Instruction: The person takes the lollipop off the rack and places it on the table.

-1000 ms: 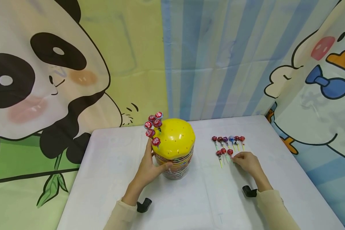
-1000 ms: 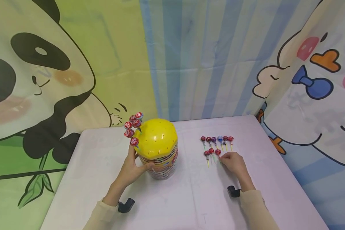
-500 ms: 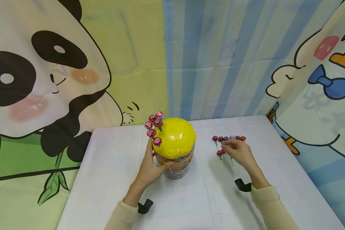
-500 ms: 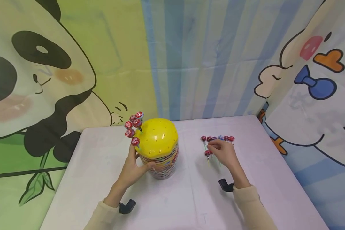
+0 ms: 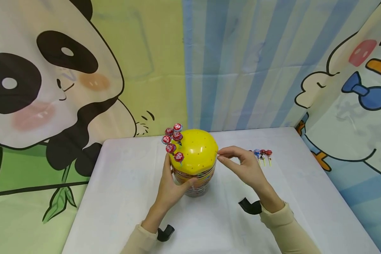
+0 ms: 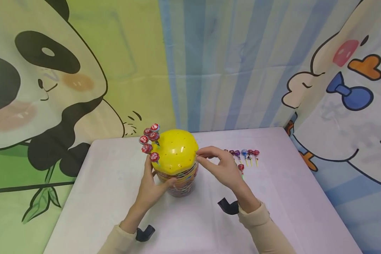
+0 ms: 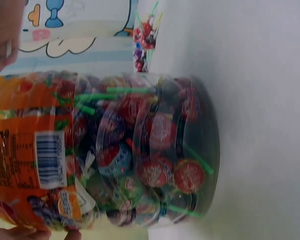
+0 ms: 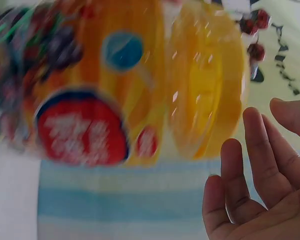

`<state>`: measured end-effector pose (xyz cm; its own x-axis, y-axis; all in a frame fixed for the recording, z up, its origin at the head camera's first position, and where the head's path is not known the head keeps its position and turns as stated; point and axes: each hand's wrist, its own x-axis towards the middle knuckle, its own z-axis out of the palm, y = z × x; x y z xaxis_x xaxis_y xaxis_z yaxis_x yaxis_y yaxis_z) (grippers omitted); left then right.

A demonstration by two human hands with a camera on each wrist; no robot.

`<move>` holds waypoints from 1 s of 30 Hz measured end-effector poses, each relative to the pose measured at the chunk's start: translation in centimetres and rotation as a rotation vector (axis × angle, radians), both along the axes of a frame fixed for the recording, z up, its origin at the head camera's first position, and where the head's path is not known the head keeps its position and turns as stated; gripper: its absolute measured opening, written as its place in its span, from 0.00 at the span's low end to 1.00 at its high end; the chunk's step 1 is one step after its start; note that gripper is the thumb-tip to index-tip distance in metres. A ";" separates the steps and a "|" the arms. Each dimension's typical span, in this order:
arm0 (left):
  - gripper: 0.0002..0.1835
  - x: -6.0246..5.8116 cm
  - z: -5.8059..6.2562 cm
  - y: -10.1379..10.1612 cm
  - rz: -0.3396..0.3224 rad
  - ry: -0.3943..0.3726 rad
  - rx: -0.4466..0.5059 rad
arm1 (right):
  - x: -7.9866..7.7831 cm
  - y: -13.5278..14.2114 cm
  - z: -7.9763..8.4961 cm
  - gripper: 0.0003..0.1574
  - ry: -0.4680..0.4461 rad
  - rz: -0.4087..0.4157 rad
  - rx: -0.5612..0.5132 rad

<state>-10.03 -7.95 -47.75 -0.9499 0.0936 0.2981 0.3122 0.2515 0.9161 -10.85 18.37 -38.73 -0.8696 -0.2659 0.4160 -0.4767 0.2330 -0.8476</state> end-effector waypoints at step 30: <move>0.64 1.9 -0.4 4.0 0.165 0.123 0.067 | 1.5 -7.6 0.8 0.11 0.414 -0.078 0.150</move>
<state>-8.12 -3.95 -48.14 -0.9070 -0.0840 0.4126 0.3821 0.2477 0.8903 -9.38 10.76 -37.97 -0.6579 -0.2903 0.6949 -0.7448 0.3878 -0.5431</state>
